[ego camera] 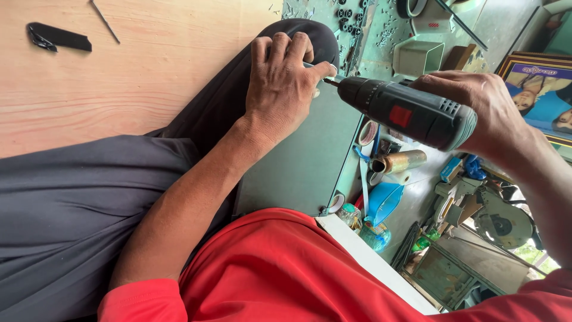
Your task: The person sits on the floor with a picture frame on their lap and attaches a metal D-ring hanger to its back. They position the hanger, tap it with a hammer, measure its placement with a ruler, and drive a screw using a cordless drill.
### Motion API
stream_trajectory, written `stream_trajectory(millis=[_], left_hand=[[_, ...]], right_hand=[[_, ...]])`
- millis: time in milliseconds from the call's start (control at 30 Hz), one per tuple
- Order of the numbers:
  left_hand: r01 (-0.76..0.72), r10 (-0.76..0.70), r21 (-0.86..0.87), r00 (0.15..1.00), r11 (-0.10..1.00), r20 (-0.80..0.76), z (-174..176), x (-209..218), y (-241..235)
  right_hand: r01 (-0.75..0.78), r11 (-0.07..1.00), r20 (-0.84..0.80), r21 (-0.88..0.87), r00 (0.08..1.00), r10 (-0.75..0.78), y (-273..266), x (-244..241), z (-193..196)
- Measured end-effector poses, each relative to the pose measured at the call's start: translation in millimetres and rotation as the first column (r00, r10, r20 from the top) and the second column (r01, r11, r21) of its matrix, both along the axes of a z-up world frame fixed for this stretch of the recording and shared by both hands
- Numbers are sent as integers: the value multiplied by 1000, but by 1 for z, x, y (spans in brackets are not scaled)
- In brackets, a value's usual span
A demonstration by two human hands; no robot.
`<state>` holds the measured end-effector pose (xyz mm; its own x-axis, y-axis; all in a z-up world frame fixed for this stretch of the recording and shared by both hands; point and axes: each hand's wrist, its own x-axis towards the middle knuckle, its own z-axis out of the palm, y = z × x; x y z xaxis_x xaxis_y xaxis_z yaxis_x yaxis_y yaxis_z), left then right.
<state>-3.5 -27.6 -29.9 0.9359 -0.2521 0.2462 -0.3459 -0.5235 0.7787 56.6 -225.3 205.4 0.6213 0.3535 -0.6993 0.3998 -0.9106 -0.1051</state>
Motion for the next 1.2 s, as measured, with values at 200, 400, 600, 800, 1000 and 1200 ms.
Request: stream_trajectory(millis=[200,400,600,800,1000,1200], left_hand=[[-6,6,-9,1000,1000,-12,1,0,0],[-6,6,17,1000,1000,-7,0,-1,-4],[-5,5,67,1000,998,4,0,-2,-3],[13,-13,45,1000,999,-8,-1,0,-3],[36,-34,98,999,995,-22,1,2,-2],[21,-20,83,1000,996,-14,-1,2,-3]], right_hand=[[50,997,23,56,998,-51,-7,-11,-2],[174,981,42,89,983,-179,-1,-20,5],[195,980,27,49,980,-197,-9,-16,0],[176,980,7,98,984,-177,-6,-11,-2],[189,980,-12,60,982,-189,-5,-9,-4],[185,980,-1,69,983,-185,-12,-8,-8]])
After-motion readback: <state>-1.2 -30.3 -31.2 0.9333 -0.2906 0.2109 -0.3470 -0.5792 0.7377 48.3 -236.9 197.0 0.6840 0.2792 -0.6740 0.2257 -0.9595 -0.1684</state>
